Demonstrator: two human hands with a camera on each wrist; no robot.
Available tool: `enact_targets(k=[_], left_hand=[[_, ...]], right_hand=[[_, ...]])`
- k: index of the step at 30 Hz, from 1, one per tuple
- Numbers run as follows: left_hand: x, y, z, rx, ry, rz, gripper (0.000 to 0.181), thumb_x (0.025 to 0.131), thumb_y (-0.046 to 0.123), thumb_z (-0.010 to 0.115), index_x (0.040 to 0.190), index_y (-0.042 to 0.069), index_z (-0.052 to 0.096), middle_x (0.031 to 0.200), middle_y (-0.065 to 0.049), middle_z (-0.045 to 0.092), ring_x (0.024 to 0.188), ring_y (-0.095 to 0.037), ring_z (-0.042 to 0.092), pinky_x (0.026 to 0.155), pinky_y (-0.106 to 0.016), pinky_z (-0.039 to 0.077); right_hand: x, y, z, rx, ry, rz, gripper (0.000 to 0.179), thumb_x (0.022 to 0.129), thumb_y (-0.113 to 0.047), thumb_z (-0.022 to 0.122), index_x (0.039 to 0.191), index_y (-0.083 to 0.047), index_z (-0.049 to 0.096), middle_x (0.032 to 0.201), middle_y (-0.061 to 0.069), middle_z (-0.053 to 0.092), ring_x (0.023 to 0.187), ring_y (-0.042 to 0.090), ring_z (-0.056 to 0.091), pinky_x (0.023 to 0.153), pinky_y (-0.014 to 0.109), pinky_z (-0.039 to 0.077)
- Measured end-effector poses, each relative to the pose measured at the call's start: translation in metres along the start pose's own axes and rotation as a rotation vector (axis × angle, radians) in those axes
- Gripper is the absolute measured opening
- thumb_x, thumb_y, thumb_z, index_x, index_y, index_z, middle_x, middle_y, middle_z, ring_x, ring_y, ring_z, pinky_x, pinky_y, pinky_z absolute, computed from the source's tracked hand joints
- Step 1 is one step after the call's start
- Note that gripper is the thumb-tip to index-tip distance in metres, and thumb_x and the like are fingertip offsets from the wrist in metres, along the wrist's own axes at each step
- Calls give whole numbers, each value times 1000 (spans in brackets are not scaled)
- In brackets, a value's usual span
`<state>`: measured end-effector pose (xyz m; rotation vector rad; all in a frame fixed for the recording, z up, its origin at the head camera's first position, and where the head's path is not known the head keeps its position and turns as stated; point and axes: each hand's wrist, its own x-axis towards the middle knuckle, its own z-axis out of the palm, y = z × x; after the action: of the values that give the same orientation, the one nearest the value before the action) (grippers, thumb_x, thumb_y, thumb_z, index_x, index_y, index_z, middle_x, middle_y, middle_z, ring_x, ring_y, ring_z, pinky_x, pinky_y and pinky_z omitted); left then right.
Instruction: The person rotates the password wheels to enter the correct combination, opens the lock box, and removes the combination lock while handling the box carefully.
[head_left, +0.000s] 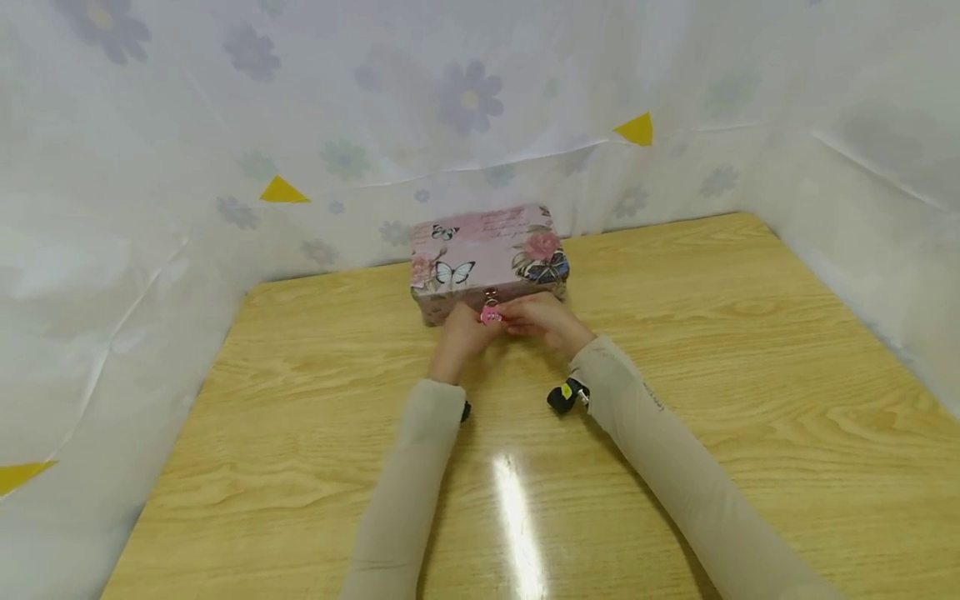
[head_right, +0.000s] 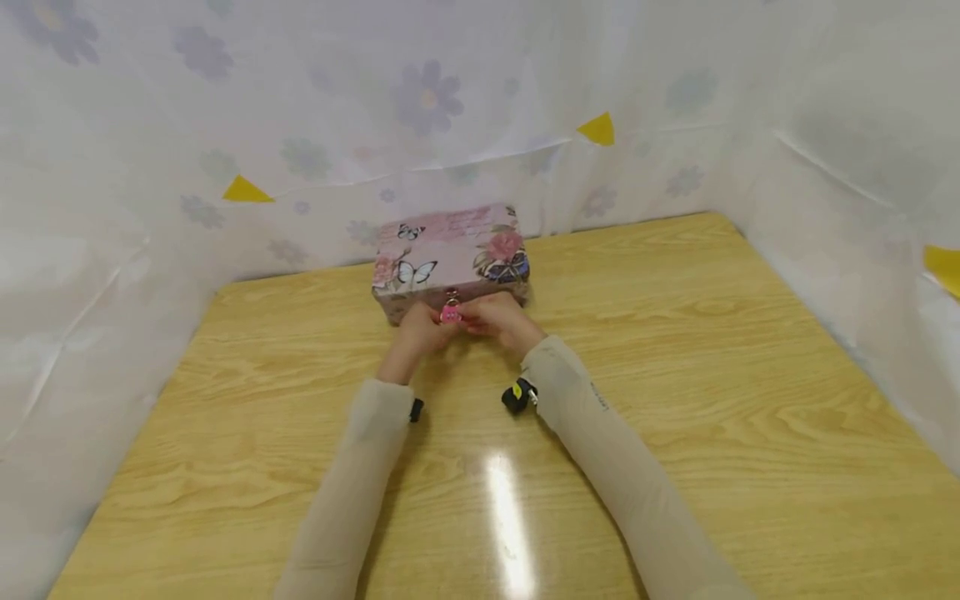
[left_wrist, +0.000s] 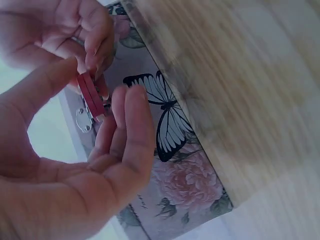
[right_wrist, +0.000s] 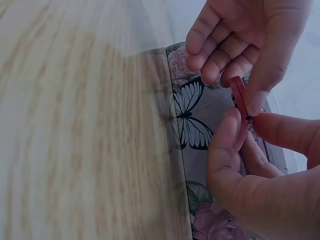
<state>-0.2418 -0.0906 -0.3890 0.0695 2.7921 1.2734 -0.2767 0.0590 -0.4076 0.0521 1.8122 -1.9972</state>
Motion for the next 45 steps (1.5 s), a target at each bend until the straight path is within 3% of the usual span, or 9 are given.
enact_targets(k=[3,8,18,21,24,28,31,36,45], left_hand=[[-4,4,6,30,69,-42,43,84,17,71,113,-10,54,106,-24,61,95,-31,59,85,-43,52],[-7,8,13,126,128,-144,53,85,22,72,118,-12,47,108,-30,60,102,-43,60,87,-50,52],[-7,6,12,156,164,-41,31,83,18,73,94,-6,57,86,-19,61,83,-35,62,67,-44,52],[-3,3,3,83,78,-56,29,83,19,74,83,-7,61,80,-12,58,75,-25,56,64,-37,49],[5,-1,-5,-119,-21,-122,25,86,15,71,88,-9,66,80,-13,63,70,-21,60,64,-31,54],[46,-55,12,-464,-122,-126,23,90,10,67,100,-11,64,82,-18,68,70,-24,69,62,-31,59],[55,-65,18,-558,-155,-188,23,93,7,62,103,-13,63,90,-22,68,76,-27,69,72,-34,60],[8,-3,-7,-593,-160,-316,30,98,1,51,118,-21,53,104,-24,62,70,-19,64,85,-35,56],[15,-11,-2,-649,-191,-321,30,97,4,54,115,-20,57,89,-13,63,65,-13,61,77,-29,57]], right_hand=[[0,1,0,-6,-7,0,30,92,-1,59,118,15,57,75,-4,66,69,7,62,72,23,56],[0,4,1,-10,-5,3,32,92,-1,59,119,16,56,74,-4,65,67,7,61,71,23,56],[0,3,0,-2,-7,2,32,93,0,58,119,17,55,74,-3,65,67,8,62,75,25,57],[0,2,-1,5,-20,0,33,93,0,57,121,18,54,75,-2,66,68,8,62,76,26,57],[-1,1,-2,13,-33,1,34,94,1,56,123,19,52,75,-2,66,68,9,63,76,25,57],[0,0,-3,18,-38,10,35,95,1,55,124,19,50,76,-1,65,68,9,62,75,23,57],[0,0,-3,16,-36,23,34,95,1,54,125,18,49,77,-1,64,68,8,62,76,23,57],[1,0,-4,9,-35,41,34,96,0,53,125,17,50,76,-2,64,69,8,61,78,24,56],[2,0,-4,18,-63,13,31,96,1,52,123,17,51,76,-2,67,70,9,64,72,21,56]])
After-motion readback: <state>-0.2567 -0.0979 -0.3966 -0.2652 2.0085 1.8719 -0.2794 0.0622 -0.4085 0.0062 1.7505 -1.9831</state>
